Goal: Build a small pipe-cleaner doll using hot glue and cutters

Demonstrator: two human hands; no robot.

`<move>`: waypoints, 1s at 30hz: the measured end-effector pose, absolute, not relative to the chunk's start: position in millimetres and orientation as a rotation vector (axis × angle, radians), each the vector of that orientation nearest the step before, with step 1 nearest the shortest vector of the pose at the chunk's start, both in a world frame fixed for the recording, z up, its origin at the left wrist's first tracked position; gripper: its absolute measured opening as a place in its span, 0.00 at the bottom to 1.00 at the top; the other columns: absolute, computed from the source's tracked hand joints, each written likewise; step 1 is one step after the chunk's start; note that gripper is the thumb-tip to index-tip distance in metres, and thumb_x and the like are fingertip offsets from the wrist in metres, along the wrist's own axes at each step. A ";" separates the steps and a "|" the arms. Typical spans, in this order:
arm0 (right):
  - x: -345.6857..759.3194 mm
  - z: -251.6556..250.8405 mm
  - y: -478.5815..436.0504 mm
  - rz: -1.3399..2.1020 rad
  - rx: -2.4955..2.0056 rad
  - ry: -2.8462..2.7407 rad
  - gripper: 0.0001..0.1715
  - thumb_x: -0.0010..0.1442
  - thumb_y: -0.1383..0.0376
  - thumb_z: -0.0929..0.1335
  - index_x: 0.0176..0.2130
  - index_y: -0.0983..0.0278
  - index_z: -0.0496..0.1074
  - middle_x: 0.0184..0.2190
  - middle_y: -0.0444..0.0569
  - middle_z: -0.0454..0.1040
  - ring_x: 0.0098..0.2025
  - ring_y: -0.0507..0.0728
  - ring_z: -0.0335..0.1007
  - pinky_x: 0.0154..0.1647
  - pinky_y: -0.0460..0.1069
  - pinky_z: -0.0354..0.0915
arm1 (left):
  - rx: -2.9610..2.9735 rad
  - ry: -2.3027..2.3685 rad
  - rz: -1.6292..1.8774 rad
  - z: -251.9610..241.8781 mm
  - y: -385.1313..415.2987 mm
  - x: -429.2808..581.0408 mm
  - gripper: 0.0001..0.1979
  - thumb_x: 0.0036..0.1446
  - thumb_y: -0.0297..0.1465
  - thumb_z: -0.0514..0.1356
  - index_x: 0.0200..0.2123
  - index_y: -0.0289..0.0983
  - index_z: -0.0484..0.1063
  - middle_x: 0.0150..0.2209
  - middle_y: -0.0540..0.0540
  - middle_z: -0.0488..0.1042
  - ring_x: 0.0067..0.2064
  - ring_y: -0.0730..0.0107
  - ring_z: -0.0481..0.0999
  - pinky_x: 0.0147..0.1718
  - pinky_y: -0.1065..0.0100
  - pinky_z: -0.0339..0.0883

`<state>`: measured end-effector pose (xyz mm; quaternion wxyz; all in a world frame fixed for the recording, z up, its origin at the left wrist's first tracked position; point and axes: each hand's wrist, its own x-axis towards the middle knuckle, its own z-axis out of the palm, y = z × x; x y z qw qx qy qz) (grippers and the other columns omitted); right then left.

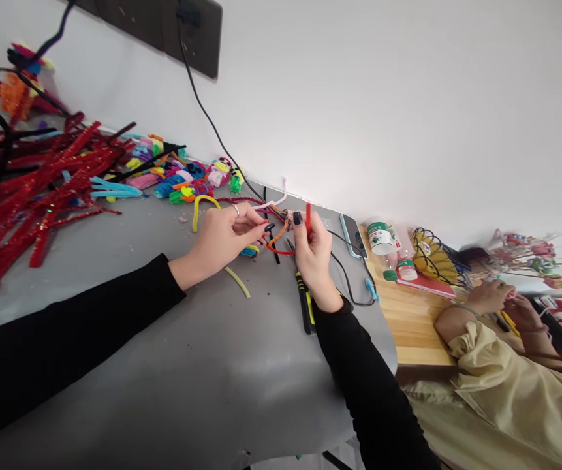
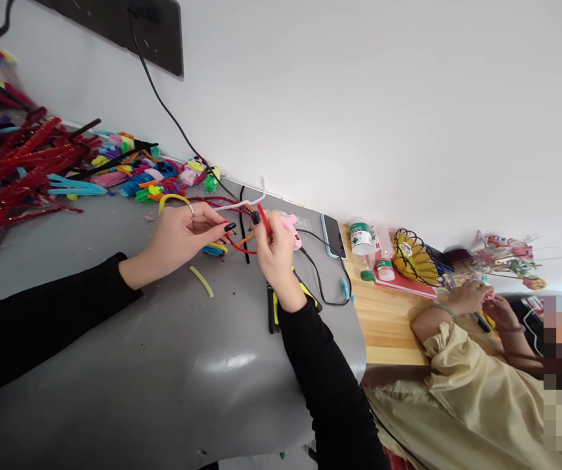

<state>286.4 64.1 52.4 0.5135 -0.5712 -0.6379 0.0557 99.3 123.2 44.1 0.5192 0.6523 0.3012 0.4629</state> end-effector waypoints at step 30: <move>270.9 50.0 61.1 0.480 -1.179 -1.763 0.08 0.68 0.63 0.72 0.39 0.60 0.84 0.29 0.44 0.82 0.25 0.51 0.71 0.29 0.47 0.68 | 1.935 0.782 0.980 45.5 129.1 100.7 0.06 0.44 0.23 0.64 0.28 0.37 0.75 0.26 0.50 0.80 0.29 0.67 0.79 0.30 0.69 0.69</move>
